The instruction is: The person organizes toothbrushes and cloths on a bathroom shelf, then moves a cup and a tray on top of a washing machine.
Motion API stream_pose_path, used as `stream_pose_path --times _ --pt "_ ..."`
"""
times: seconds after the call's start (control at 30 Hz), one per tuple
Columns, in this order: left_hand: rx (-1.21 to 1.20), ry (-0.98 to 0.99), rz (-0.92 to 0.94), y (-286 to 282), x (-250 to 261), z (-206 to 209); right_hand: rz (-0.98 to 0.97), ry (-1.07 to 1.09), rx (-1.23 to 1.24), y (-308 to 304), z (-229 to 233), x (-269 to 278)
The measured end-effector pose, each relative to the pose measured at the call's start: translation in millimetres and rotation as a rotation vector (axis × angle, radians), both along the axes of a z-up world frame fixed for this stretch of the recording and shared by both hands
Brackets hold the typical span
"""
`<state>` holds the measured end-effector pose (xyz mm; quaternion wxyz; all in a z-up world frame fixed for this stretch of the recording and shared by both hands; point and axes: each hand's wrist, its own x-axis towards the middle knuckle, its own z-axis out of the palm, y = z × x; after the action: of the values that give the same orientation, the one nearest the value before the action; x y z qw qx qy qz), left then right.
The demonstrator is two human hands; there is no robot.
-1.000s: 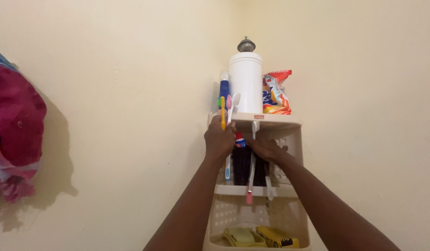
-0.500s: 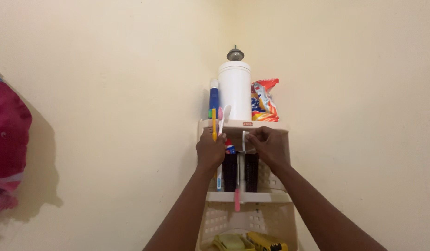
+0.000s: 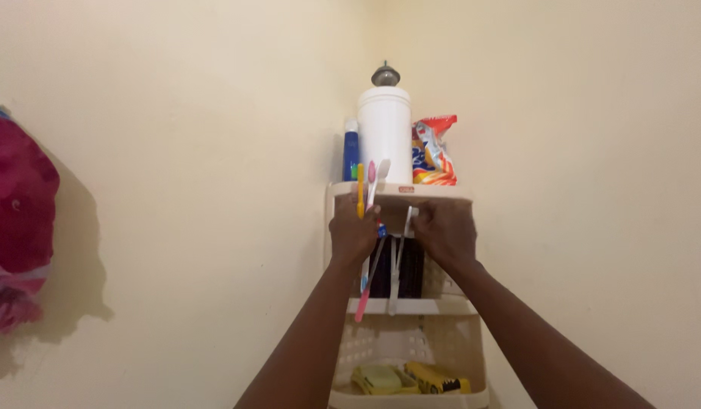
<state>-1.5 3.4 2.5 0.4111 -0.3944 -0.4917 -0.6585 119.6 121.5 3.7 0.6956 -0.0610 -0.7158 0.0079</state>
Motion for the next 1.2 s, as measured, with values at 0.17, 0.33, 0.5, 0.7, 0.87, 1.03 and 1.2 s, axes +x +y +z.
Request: stream_pose_path --times 0.17,0.33,0.5,0.7,0.87,1.03,1.2 --pt "-0.050 -0.125 -0.074 2 8 1 0.122 0.176 0.120 -21 -7 15" --pt "0.021 -0.076 0.016 4 10 6 0.401 -0.182 0.089 -36 -4 12" --pt "-0.001 -0.181 -0.106 9 21 18 0.676 -0.253 -0.076 -63 -1 8" --pt "-0.147 -0.169 -0.340 -25 38 18 0.726 -0.301 -0.288 -71 10 8" --pt "-0.070 -0.161 -0.249 -28 39 15 0.880 -0.347 -0.428 -60 12 16" --pt "-0.026 -0.091 0.049 -24 38 9 0.729 -0.204 -0.414 -49 13 34" --pt "-0.104 -0.097 0.091 -33 54 8 0.338 0.135 -0.092 -30 12 61"
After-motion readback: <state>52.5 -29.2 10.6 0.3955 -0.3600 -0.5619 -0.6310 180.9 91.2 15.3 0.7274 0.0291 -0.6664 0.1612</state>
